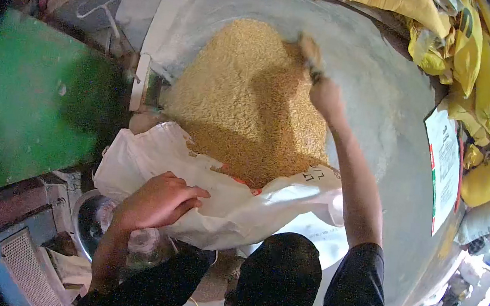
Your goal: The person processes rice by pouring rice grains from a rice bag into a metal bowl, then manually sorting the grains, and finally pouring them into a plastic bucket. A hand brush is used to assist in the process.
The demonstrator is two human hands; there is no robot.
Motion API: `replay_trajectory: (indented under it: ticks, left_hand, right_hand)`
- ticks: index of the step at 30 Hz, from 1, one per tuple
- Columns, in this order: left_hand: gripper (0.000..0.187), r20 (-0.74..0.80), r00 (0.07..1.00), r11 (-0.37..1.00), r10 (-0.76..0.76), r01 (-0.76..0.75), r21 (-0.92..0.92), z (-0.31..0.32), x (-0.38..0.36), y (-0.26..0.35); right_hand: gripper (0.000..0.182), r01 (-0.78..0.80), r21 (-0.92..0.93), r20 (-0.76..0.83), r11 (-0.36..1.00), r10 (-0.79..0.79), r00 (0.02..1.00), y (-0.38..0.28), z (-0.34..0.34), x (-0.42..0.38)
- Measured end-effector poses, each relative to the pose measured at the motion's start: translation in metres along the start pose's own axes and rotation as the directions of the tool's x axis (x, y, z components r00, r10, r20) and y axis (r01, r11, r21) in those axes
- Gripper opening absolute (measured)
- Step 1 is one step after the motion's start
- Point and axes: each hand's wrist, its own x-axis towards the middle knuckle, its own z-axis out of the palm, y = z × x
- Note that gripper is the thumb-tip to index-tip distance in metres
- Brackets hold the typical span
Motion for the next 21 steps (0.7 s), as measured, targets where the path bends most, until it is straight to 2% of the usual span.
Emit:
replay_trajectory:
  ticks: [1,2,3,4,5,7,8,9,10,11,13,15,16,18,19,21]
  left_hand:
    - [0.02,-0.006,1.0,1.0,0.011,-0.011,-0.001,0.006,0.0,-0.001]
    - [0.02,-0.014,1.0,1.0,0.021,-0.021,-0.003,0.009,0.001,-0.001]
    - [0.02,-0.018,0.999,1.0,0.027,-0.027,-0.001,0.01,0.002,0.001]
    - [0.02,-0.019,0.999,0.999,0.03,-0.031,-0.026,0.009,0.002,0.004]
    - [0.019,-0.017,0.999,0.998,0.038,-0.039,-0.041,0.007,0.003,0.005]
    - [0.019,-0.014,0.999,0.999,0.029,-0.03,-0.024,0.003,0.003,0.008]
    - [0.019,-0.017,1.0,1.0,0.009,-0.009,-0.018,0.003,0.002,0.008]
    - [0.019,-0.012,1.0,1.0,0.01,-0.01,-0.017,0.004,0.002,0.007]
    - [0.019,-0.011,1.0,1.0,0.017,-0.017,-0.022,0.006,0.002,0.006]
    - [0.02,-0.008,1.0,0.999,0.028,-0.028,-0.026,0.007,0.001,0.007]
    - [0.019,0.023,0.999,1.0,0.026,-0.026,0.006,0.006,0.003,0.015]
    - [0.018,0.048,0.999,0.999,0.02,-0.022,0.047,0.003,0.007,0.018]
    - [0.016,0.029,0.999,1.0,0.017,-0.018,0.026,0.005,0.007,0.018]
    - [0.014,0.03,0.999,0.999,0.04,-0.04,0.02,0.004,0.009,0.016]
    - [0.013,0.015,1.0,1.0,0.023,-0.023,-0.008,0.006,0.009,0.015]
    - [0.011,0.007,1.0,0.999,0.001,0.0,-0.04,0.007,0.007,0.017]
  right_hand:
    - [0.026,-0.007,0.013,0.09,1.0,0.006,0.996,-0.002,0.011,-0.017]
    - [0.028,-0.062,0.02,0.106,0.998,0.059,0.993,-0.012,0.024,-0.038]
    - [0.032,0.077,0.04,0.108,0.996,-0.081,0.991,-0.032,0.014,-0.063]
    - [0.033,0.152,0.111,0.166,0.982,-0.169,0.972,-0.048,-0.002,-0.077]
    - [0.033,0.142,0.114,0.155,0.983,-0.159,0.975,-0.055,-0.018,-0.089]
    - [0.031,0.105,0.343,0.219,0.934,-0.188,0.957,-0.065,-0.045,-0.104]
    - [0.03,-0.086,0.228,0.317,0.97,0.009,0.949,-0.058,-0.059,-0.098]
    - [0.033,0.031,0.197,0.182,0.98,-0.067,0.981,-0.033,-0.059,-0.086]
    - [0.032,0.022,0.152,0.06,0.988,-0.032,0.998,0.0,-0.045,-0.067]
    - [0.031,-0.097,0.066,-0.014,0.993,0.098,0.995,0.005,-0.047,-0.059]
    - [0.03,-0.18,-0.034,-0.001,0.983,0.18,0.984,0.065,0.021,-0.04]
    - [0.029,-0.017,0.103,0.209,0.995,-0.005,0.978,0.016,0.016,-0.069]
    - [0.029,-0.031,0.102,0.213,0.994,0.009,0.977,-0.011,-0.002,-0.089]
    - [0.025,0.068,0.374,0.204,0.925,-0.153,0.967,-0.049,-0.045,-0.116]
    - [0.025,0.061,0.37,0.201,0.927,-0.145,0.969,-0.038,-0.049,-0.114]
    - [0.027,-0.173,0.171,0.089,0.97,0.159,0.983,0.001,-0.058,-0.098]
